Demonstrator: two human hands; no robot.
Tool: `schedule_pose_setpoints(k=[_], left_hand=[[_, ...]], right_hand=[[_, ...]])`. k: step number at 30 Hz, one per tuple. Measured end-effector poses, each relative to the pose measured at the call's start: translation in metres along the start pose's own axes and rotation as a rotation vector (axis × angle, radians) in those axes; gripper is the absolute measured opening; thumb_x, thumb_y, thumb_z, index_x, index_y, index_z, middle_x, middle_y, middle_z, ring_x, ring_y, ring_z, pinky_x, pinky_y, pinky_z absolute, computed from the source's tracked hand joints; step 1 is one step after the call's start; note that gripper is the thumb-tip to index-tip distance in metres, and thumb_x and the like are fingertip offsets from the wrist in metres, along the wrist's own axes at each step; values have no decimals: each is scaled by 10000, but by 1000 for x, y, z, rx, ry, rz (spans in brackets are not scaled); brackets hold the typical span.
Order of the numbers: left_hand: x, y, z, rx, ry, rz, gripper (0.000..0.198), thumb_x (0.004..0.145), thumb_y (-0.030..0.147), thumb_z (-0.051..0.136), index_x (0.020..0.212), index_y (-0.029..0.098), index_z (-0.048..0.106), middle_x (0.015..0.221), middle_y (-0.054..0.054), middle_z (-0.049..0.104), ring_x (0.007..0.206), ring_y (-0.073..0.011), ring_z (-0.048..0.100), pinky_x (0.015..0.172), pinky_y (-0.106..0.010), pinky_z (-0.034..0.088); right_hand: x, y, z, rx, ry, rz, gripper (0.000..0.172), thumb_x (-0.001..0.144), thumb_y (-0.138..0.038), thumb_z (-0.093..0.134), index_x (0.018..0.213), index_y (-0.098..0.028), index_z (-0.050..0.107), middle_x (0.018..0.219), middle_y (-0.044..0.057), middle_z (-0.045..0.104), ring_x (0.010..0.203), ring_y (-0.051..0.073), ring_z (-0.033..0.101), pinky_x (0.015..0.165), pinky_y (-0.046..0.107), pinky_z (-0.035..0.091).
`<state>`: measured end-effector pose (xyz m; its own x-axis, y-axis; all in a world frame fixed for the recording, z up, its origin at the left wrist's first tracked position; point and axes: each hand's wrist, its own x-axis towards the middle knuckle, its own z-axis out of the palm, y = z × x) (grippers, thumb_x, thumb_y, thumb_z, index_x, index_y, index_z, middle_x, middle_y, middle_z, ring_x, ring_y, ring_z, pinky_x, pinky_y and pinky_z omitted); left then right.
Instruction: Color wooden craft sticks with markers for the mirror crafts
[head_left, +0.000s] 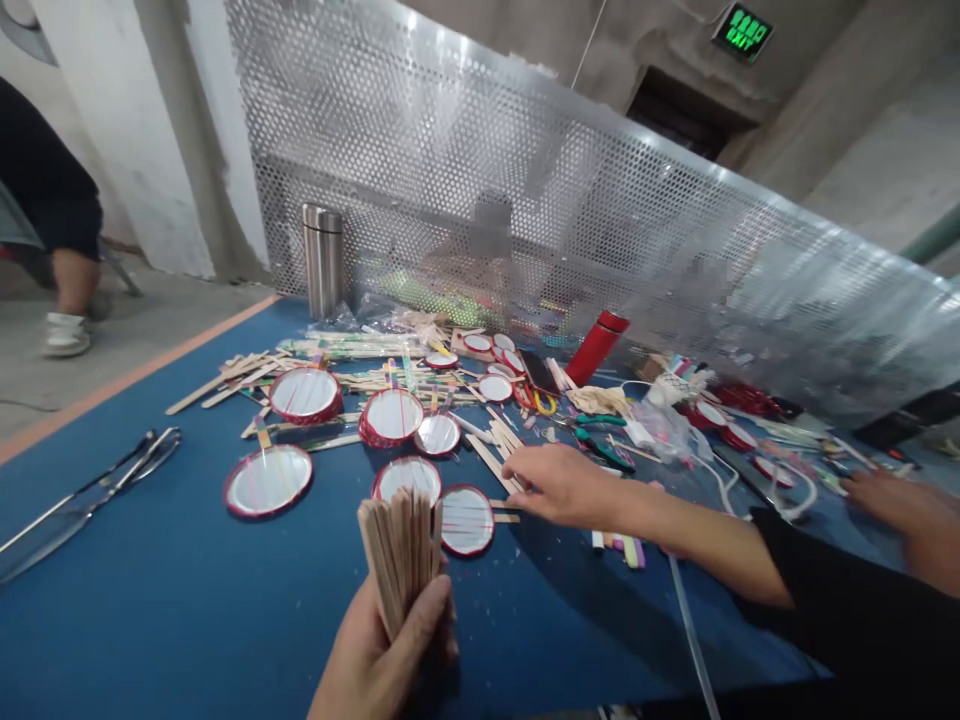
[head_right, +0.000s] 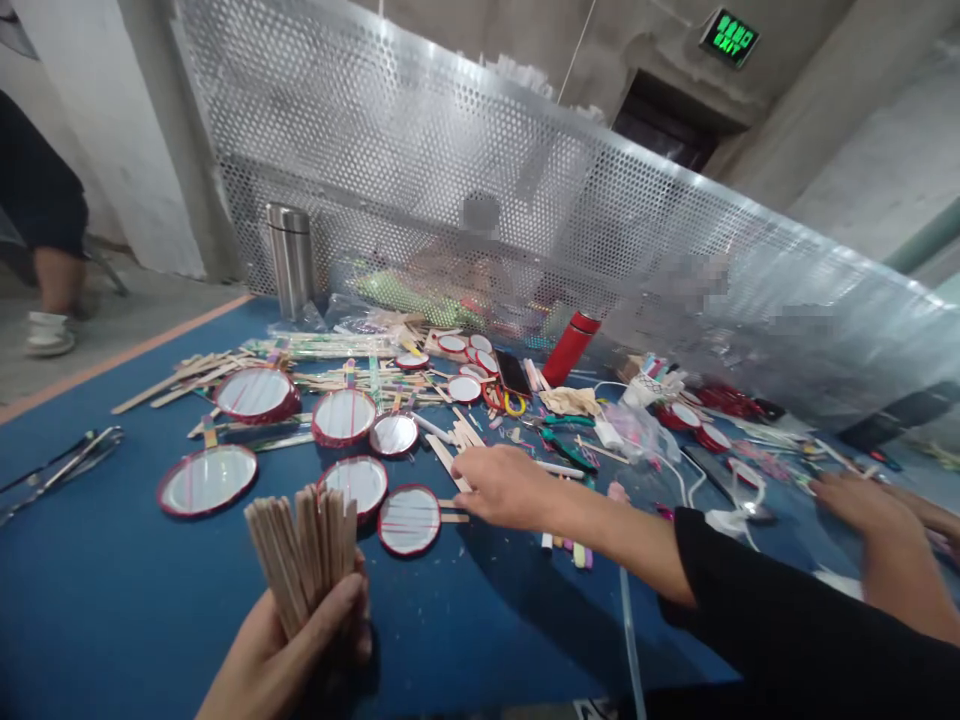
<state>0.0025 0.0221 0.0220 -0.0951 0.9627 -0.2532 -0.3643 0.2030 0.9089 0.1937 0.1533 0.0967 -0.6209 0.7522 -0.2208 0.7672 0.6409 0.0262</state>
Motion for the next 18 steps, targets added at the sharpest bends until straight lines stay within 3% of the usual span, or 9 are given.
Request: schedule_pose_setpoints(k=[5, 11, 18], left_hand=[[0, 1, -2, 22, 1, 26, 471, 644, 588, 735, 817, 169, 607, 555, 34, 571, 467, -118, 531, 434, -211, 444], [2, -3, -2, 14, 24, 17, 476, 632, 573, 748, 844, 181, 580, 585, 26, 601, 456, -127, 546, 432, -224, 453], [-1, -3, -2, -3, 27, -30, 520, 625, 588, 752, 905, 182, 588, 588, 19, 611, 419, -105, 494, 344, -185, 328]], right_hand=[[-3, -26, 6, -88, -146, 88, 211, 803, -301, 532, 930, -172, 641, 932, 113, 717, 832, 255, 671, 610, 275, 397], [9, -23, 11, -101, -258, 115, 266, 734, -337, 562, 876, -163, 703, 876, 152, 734, 819, 305, 691, 565, 284, 412], [1, -25, 8, -64, -299, 149, 207, 702, -253, 569, 831, -163, 703, 835, 128, 732, 758, 259, 681, 541, 258, 379]])
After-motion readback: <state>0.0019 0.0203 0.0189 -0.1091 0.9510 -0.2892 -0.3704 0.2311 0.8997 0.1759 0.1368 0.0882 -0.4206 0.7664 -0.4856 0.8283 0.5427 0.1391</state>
